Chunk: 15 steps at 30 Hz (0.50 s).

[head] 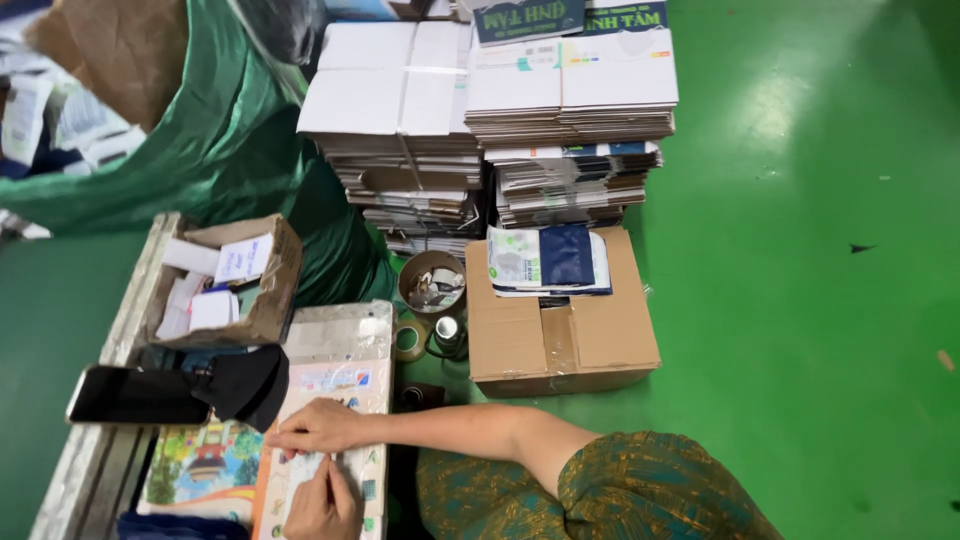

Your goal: Packing black face masks into plastic pouches at a workstation.

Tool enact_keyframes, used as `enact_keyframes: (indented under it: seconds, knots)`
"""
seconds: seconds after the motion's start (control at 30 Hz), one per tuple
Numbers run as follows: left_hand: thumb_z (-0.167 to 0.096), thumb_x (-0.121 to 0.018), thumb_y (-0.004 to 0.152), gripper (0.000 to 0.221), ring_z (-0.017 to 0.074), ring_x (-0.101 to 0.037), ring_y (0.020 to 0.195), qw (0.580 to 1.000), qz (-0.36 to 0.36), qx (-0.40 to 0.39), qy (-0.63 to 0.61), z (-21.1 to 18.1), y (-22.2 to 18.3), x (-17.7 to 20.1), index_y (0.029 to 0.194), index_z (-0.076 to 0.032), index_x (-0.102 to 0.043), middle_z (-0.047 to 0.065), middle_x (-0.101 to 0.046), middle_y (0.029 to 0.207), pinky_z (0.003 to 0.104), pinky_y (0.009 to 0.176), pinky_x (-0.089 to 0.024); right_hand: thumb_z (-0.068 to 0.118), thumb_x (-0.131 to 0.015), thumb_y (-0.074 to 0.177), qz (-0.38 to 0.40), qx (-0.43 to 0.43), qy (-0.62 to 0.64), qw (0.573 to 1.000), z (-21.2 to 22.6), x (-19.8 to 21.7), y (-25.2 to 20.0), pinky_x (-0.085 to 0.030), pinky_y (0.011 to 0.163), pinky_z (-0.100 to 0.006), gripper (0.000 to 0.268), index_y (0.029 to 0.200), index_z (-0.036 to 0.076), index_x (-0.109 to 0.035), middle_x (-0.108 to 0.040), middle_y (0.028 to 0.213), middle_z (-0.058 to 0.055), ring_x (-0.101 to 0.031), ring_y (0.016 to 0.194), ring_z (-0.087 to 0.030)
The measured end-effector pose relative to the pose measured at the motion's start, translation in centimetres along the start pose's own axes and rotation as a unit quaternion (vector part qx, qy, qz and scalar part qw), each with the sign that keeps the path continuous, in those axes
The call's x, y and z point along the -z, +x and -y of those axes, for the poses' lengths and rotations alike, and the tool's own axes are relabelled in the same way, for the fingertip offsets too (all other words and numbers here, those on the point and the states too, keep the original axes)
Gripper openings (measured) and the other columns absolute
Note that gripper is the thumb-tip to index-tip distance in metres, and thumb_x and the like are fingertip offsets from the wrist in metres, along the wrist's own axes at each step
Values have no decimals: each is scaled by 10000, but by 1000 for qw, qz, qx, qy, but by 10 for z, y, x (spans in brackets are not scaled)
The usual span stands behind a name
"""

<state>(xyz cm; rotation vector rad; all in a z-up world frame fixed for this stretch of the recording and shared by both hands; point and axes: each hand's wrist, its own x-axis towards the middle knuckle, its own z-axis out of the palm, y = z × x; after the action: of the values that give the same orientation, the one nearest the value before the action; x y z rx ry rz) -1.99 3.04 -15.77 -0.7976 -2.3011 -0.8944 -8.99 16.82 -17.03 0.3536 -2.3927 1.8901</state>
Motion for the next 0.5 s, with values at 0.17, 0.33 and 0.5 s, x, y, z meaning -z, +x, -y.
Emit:
enact_keyframes:
  seconds: [0.17, 0.33, 0.5]
  knots:
    - [-24, -745, 886, 107, 280, -593, 584, 999, -36, 25, 25, 2, 0, 3, 989, -4, -764, 139, -638, 685, 397, 557, -466, 372, -629, 1011, 24, -30, 42, 998, -34, -10, 7, -541, 647, -277, 367, 838, 70, -746, -732, 758, -12, -668, 672, -96]
    - [-25, -737, 851, 157, 279, -602, 599, 993, -93, 66, 17, -7, 23, 48, 1006, -11, -754, 129, -643, 702, 393, 565, -471, 256, -627, 1042, 51, -47, 101, 993, -55, -20, 10, -533, 637, -277, 350, 800, 11, -685, -685, 732, -32, -617, 671, -82]
    - [44, -672, 867, 395, 297, -583, 691, 984, -119, 99, 82, 31, 44, 104, 1244, -46, -743, 120, -593, 750, 425, 608, -471, 221, -557, 1055, 33, -47, 99, 993, -47, -9, 12, -477, 631, -258, 381, 747, 10, -635, -640, 699, -16, -571, 655, -78]
